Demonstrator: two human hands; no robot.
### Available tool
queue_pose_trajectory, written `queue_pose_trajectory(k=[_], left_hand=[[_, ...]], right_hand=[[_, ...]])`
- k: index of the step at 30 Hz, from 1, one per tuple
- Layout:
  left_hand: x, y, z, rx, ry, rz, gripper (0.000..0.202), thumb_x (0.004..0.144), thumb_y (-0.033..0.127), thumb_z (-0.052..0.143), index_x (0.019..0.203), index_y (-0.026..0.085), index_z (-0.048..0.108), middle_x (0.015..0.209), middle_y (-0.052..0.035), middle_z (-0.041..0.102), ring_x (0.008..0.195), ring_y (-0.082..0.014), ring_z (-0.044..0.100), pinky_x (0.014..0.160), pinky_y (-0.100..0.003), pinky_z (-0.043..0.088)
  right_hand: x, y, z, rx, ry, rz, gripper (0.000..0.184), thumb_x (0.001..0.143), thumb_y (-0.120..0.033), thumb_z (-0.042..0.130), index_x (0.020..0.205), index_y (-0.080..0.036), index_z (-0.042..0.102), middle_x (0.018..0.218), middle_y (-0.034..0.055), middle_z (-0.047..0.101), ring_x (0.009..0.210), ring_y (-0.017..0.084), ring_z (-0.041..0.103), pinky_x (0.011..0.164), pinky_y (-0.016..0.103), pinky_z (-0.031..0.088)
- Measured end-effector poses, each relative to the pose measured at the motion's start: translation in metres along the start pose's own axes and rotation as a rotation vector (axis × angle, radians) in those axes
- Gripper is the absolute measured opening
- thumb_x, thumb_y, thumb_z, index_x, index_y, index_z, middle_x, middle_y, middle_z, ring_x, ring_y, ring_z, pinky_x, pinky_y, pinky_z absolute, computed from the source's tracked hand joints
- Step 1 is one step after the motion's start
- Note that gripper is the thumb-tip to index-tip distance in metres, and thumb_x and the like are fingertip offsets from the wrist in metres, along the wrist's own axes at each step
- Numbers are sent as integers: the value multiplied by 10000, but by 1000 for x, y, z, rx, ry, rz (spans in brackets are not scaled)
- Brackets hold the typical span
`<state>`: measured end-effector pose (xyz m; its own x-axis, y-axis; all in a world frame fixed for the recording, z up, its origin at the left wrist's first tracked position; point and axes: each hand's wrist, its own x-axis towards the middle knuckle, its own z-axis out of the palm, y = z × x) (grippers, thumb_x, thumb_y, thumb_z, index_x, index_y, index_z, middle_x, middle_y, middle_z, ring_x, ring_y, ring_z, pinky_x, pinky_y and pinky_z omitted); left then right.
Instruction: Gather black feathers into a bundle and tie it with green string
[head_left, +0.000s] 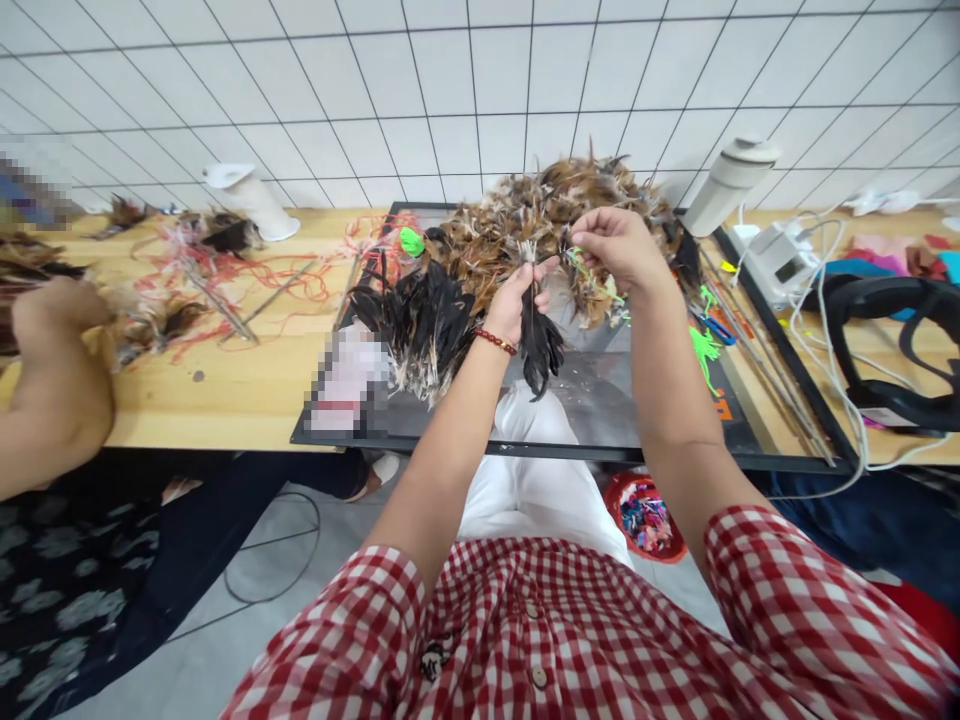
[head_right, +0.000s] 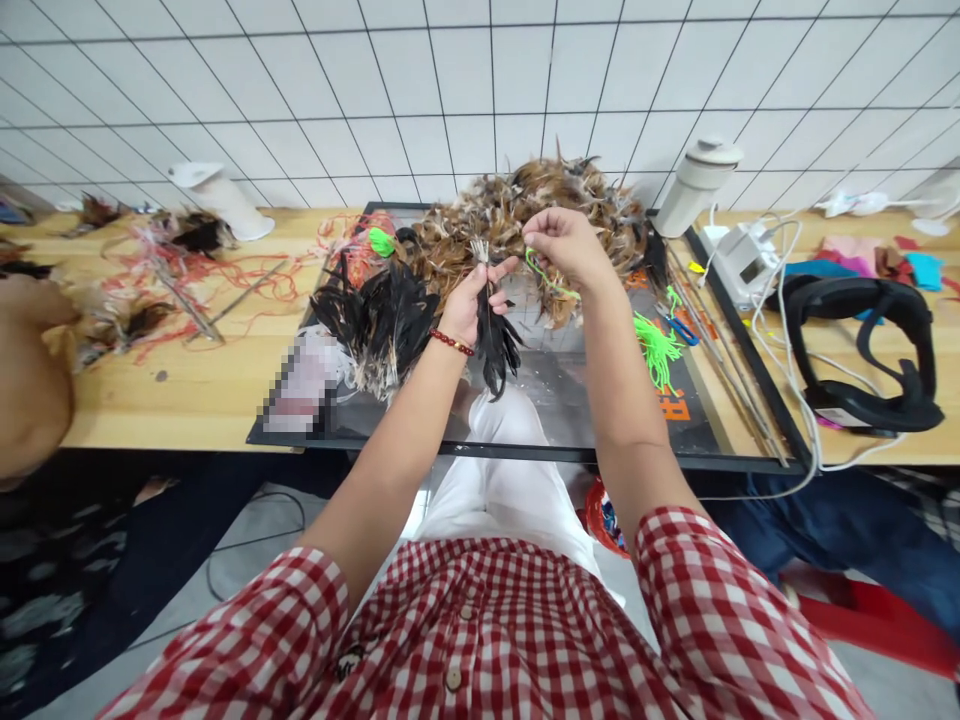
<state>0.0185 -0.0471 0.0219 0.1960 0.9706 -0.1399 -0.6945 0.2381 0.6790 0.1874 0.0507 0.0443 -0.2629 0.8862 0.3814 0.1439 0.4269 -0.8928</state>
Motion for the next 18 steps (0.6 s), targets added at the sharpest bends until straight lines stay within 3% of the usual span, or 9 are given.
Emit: queue_pose_trajectory(k=[4, 7, 11, 14, 16, 18], left_hand=[[-2, -6, 5, 25, -31, -66, 314, 1043, 341, 569, 779, 181, 517, 646, 47, 516, 470, -47, 477, 476, -164, 411], [-4, -6, 5, 69, -74, -151, 336, 1056, 320, 534, 757, 172, 497, 656, 39, 518, 444, -38, 441, 430, -151, 346], [-1, 2, -1, 73, -83, -197, 355, 1057, 339, 538, 752, 167, 484, 637, 55, 465, 424, -20, 390, 408, -130, 283], [2, 6, -5, 62, -39, -175, 359, 1072, 340, 503, 757, 169, 481, 634, 57, 457, 427, -22, 403, 411, -127, 284], [3, 9, -6, 45, -26, -159, 374, 1093, 323, 439, 754, 169, 476, 631, 56, 448, 417, -22, 389, 402, -129, 271], [2, 12, -6, 32, -25, -146, 380, 1097, 319, 429, 751, 167, 475, 628, 60, 432, 407, -17, 362, 394, -125, 257]], right_hand=[[-6, -3, 32, 37, -40, 81, 220, 838, -347, 803, 856, -215, 626, 711, 2, 615, 612, 129, 585, 547, 280, 508], [3, 5, 44, 31, 75, 57, 269, 888, -453, 758, 919, -217, 633, 751, 13, 634, 680, 156, 638, 580, 293, 526], [20, 21, 11, -1, 277, 3, 336, 980, -556, 618, 1026, -224, 596, 803, 27, 649, 722, 150, 623, 633, 309, 529], [19, 21, -26, -108, 430, 5, 161, 1013, -370, 592, 1025, -210, 571, 839, 41, 653, 666, 107, 540, 662, 311, 515], [10, 14, -40, -238, 401, -9, 83, 957, -261, 652, 974, -194, 607, 857, 49, 661, 695, 113, 549, 718, 330, 525], [-2, 4, -41, -313, 199, -4, 114, 884, -236, 725, 965, -185, 665, 905, 55, 696, 758, 139, 599, 764, 345, 539]])
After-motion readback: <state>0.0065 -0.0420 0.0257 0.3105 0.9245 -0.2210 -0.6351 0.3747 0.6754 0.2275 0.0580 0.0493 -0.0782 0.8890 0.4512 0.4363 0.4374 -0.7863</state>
